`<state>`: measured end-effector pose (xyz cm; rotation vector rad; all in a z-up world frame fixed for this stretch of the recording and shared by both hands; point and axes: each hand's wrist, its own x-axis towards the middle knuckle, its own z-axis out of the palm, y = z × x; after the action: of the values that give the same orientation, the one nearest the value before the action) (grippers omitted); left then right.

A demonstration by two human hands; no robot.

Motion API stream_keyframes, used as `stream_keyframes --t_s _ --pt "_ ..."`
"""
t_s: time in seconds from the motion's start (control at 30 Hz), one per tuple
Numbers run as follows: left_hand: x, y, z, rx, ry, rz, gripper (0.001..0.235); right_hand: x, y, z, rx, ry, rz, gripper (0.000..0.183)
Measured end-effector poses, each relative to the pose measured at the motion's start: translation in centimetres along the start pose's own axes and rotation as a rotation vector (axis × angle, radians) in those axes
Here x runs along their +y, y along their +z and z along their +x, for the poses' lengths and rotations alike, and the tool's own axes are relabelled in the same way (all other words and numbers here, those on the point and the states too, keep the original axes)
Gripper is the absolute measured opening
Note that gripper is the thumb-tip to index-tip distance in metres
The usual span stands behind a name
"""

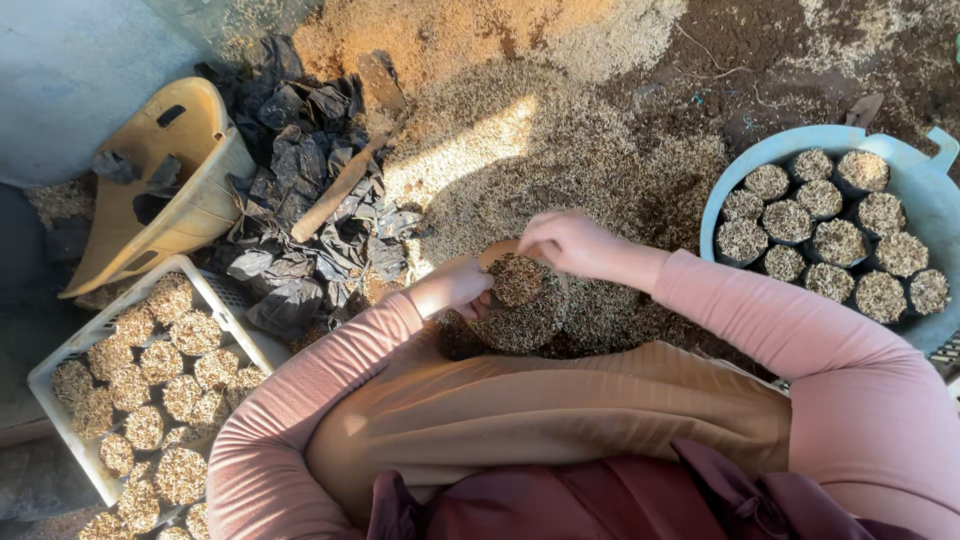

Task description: The person fills small black plastic pots with a granular substrate from a large pile on the ground. They pack the material into each pot by hand and place the filled pots into a white plastic crate. The process is repeated continuously throughout the clip.

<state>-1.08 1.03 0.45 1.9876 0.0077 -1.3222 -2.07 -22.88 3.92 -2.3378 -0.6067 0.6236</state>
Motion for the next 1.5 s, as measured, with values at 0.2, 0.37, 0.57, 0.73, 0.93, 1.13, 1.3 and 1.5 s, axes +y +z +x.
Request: stream_keyframes --t_s 0.2,0.37,0.57,0.73,0.93,1.13,1.3,1.5 --pt "-0.1 -0.4 -0.2 0.020 -0.034 0.091 0.032 2.2 4.6 -3.8 0.052 -0.159 -0.278 0.040" --pt "-0.7 -0.1 0.8 0.034 -0.046 0.056 0.029 5.5 8.2 -4.9 0.050 -0.563 -0.467 0.046" --pt "-2.2 0.5 2.6 -0.057 0.009 -0.329 0.022 4.5 2.0 -2.4 0.006 -0.188 -0.099 0.025" --pt "-2.5 0.9 3.0 -0.077 0.007 -0.348 0.028 -1.0 -0.7 -2.9 0.033 -0.158 0.000 0.032" --pt "-2.1 0.7 2.6 -0.074 -0.029 -0.420 0.027 -2.9 1.6 -2.7 0.184 -0.340 -0.091 0.025" --pt "-2.5 2.0 3.2 0.056 -0.099 -0.539 0.019 -1.3 5.3 -1.9 0.206 -0.564 -0.423 0.034" --pt "-3.6 2.7 3.0 -0.020 0.029 -0.783 0.011 -1.0 4.7 -1.5 0.180 -0.569 -0.444 0.031" --pt "-4.3 3.1 3.3 -0.135 -0.052 -1.007 0.012 -0.9 2.0 -2.1 0.191 -0.240 -0.021 0.024"
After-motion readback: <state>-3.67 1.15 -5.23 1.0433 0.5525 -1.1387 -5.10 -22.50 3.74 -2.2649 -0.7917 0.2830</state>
